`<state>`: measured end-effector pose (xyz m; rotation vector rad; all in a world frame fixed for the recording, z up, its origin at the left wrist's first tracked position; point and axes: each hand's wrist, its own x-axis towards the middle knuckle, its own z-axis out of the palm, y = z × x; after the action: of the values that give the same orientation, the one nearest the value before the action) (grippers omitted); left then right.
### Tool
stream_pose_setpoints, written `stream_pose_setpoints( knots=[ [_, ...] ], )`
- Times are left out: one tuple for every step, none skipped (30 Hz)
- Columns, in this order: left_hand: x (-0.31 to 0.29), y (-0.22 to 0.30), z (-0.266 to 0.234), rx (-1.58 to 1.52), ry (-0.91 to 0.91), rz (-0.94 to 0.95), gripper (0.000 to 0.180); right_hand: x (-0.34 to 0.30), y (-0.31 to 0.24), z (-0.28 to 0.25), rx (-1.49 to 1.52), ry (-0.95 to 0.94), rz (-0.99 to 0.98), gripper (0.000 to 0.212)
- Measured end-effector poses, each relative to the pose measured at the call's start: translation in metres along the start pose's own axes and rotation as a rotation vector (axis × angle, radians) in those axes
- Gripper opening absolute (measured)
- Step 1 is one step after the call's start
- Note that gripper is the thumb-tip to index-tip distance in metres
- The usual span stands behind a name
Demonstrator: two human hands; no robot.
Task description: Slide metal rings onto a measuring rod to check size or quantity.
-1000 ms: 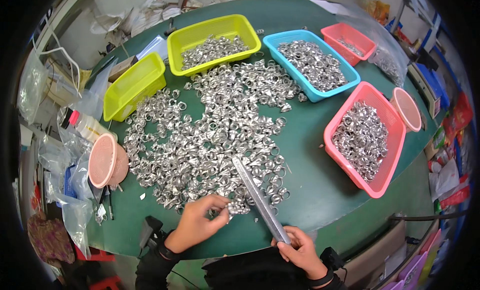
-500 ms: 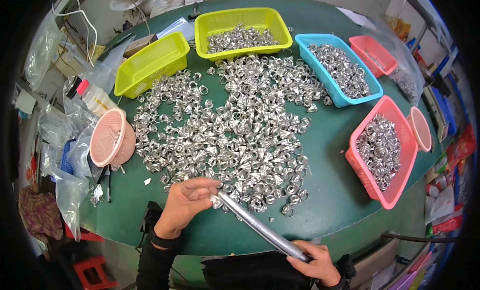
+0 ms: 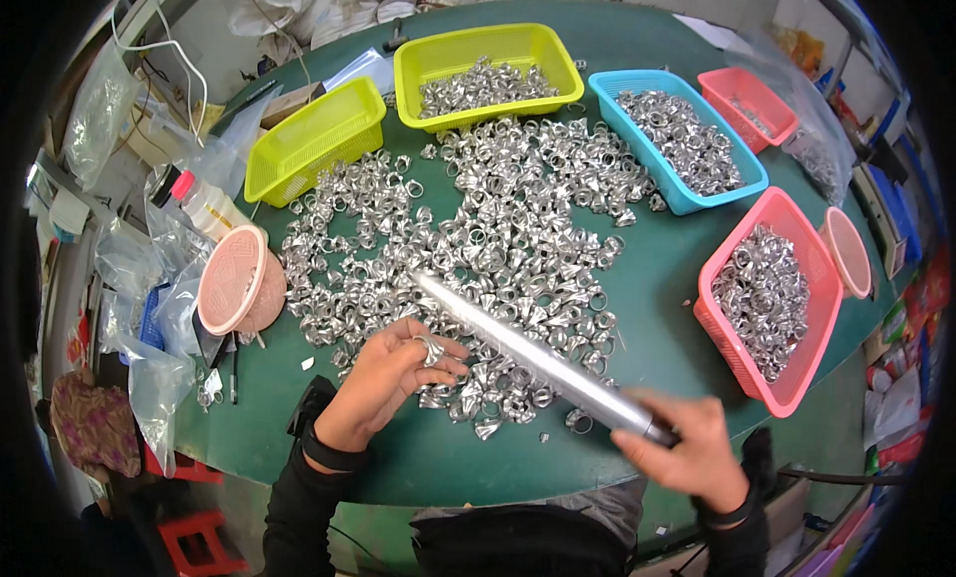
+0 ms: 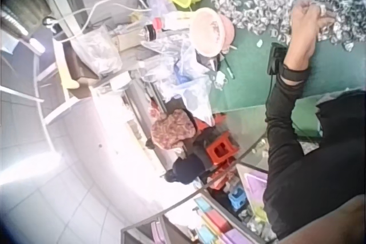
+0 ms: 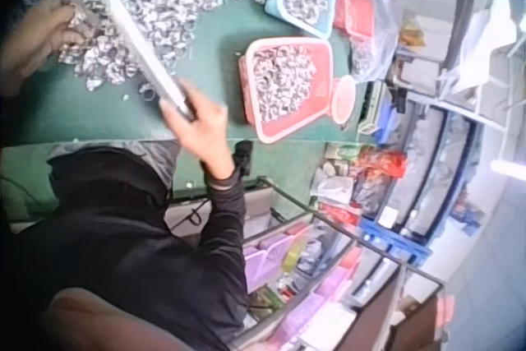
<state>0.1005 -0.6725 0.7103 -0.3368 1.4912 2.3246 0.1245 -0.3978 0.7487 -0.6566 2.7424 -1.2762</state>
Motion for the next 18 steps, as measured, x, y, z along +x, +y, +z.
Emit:
stream_pose_setpoints(
  knots=[
    [0.002,0.001,0.003,-0.026,-0.004,-0.010,0.009,0.012,-0.004,-0.009,-0.021,0.021,0.009,0.028],
    [0.003,0.002,0.004,-0.022,-0.015,-0.007,0.009,0.020,-0.007,-0.015,-0.041,0.042,0.019,0.028],
    [0.003,0.001,0.003,-0.013,-0.011,0.011,0.009,0.025,-0.005,-0.015,0.107,0.053,0.072,0.026],
    [0.002,0.000,0.001,-0.004,-0.008,0.027,0.008,0.028,-0.009,-0.013,0.284,0.043,0.163,0.024],
    [0.002,-0.004,-0.004,0.036,-0.003,0.028,0.010,0.027,-0.013,-0.008,0.433,0.038,0.261,0.025],
    [0.002,-0.007,-0.007,0.036,-0.012,0.032,0.010,0.023,-0.014,-0.005,0.576,0.038,0.359,0.025],
    [0.004,-0.011,-0.006,0.076,0.023,0.032,0.014,0.017,-0.008,-0.004,0.611,-0.005,0.406,0.027],
    [0.007,-0.015,-0.005,0.117,0.055,0.030,0.018,0.014,-0.001,0.002,0.646,-0.027,0.406,0.029],
    [0.006,-0.014,-0.004,0.067,-0.023,0.094,0.030,0.014,-0.001,0.003,0.641,-0.056,0.429,0.031],
    [0.006,-0.013,-0.001,0.040,-0.014,0.088,0.038,0.017,0.001,0.010,0.649,-0.047,0.441,0.032],
    [0.003,-0.010,-0.003,0.092,0.027,0.056,0.038,0.025,0.002,0.016,0.734,-0.049,0.402,0.033],
    [-0.001,-0.010,-0.007,0.012,0.054,0.027,0.036,0.035,0.000,0.018,0.715,-0.102,0.406,0.033],
    [-0.006,-0.008,-0.005,-0.038,0.054,0.032,0.039,0.041,0.000,0.020,0.752,-0.052,0.366,0.035],
    [-0.006,-0.006,-0.004,-0.087,0.034,0.031,0.043,0.050,-0.004,0.018,0.813,-0.022,0.346,0.035],
    [-0.004,-0.006,-0.001,-0.066,0.001,0.050,0.048,0.051,0.004,0.017,0.829,0.014,0.287,0.035],
    [-0.003,-0.008,-0.005,-0.034,-0.091,0.072,0.046,0.056,0.004,0.018,0.840,0.022,0.303,0.034],
    [-0.001,-0.012,0.001,0.004,-0.045,0.070,0.044,0.057,0.009,0.019,0.854,0.035,0.335,0.034],
    [-0.003,-0.013,0.004,0.047,0.021,0.077,0.042,0.059,0.012,0.023,0.880,0.031,0.357,0.034]
  ],
)
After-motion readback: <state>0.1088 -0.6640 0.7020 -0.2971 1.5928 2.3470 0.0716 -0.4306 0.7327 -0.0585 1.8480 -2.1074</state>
